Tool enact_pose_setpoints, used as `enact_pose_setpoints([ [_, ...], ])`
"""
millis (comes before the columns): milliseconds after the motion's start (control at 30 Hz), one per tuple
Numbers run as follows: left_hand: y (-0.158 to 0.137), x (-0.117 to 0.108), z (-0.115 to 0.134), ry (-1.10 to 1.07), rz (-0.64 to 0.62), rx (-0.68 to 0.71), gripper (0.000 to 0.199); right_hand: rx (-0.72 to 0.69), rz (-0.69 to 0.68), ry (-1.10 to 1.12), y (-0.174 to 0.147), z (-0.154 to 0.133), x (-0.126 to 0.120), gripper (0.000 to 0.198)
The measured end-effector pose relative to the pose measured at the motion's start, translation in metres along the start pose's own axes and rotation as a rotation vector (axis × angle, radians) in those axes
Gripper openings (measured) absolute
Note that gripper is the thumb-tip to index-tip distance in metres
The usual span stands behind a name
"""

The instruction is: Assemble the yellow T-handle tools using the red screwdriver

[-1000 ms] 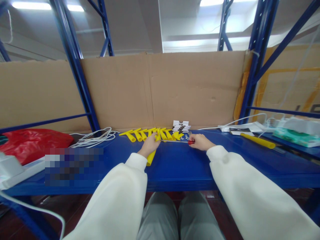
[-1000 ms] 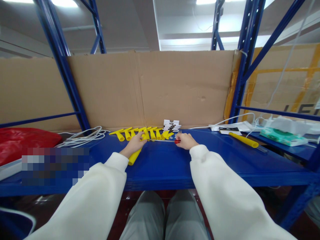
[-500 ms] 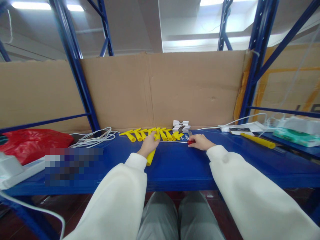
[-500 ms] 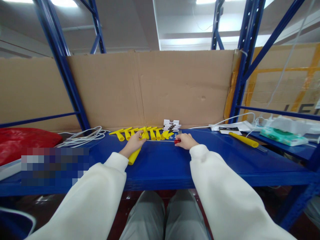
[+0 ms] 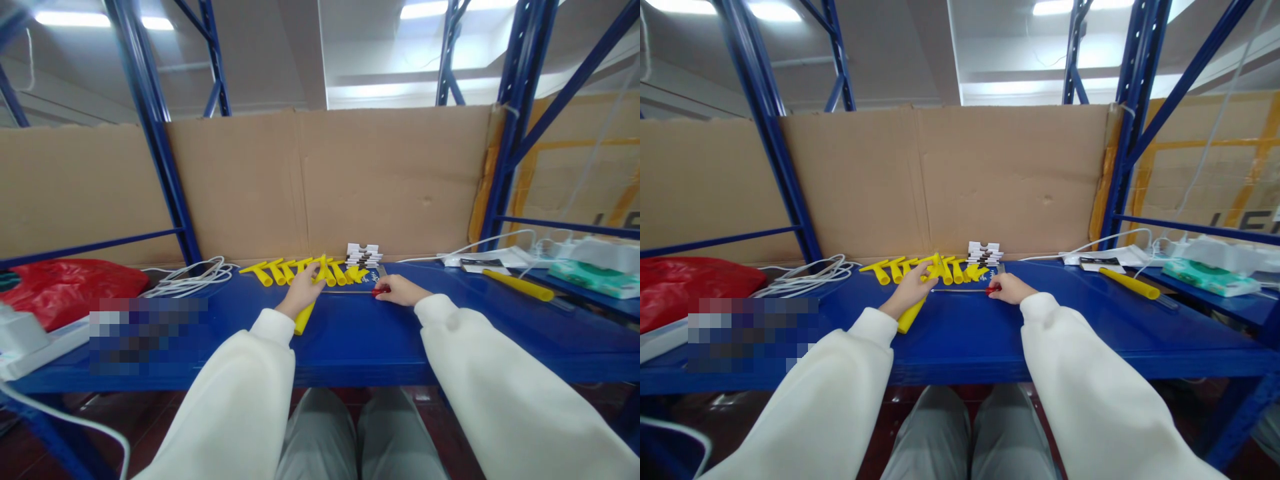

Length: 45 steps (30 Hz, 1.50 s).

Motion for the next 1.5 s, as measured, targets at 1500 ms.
enact_pose_setpoints([
  [1500, -0.002, 0.017, 0.029, -0.037, -0.092, 0.145, 0.054, -0.344, 0.292, -0.145, 0.024, -0.068, 0.001, 0.021],
])
Point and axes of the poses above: each hand's wrist, its own y-axis towards the middle knuckle, its own x-axis out of the palm, z = x × y, the point moved 6 cm from there along y, towards the middle knuckle, and after that the axes turned 7 degrees about y, right-handed, at the moved point
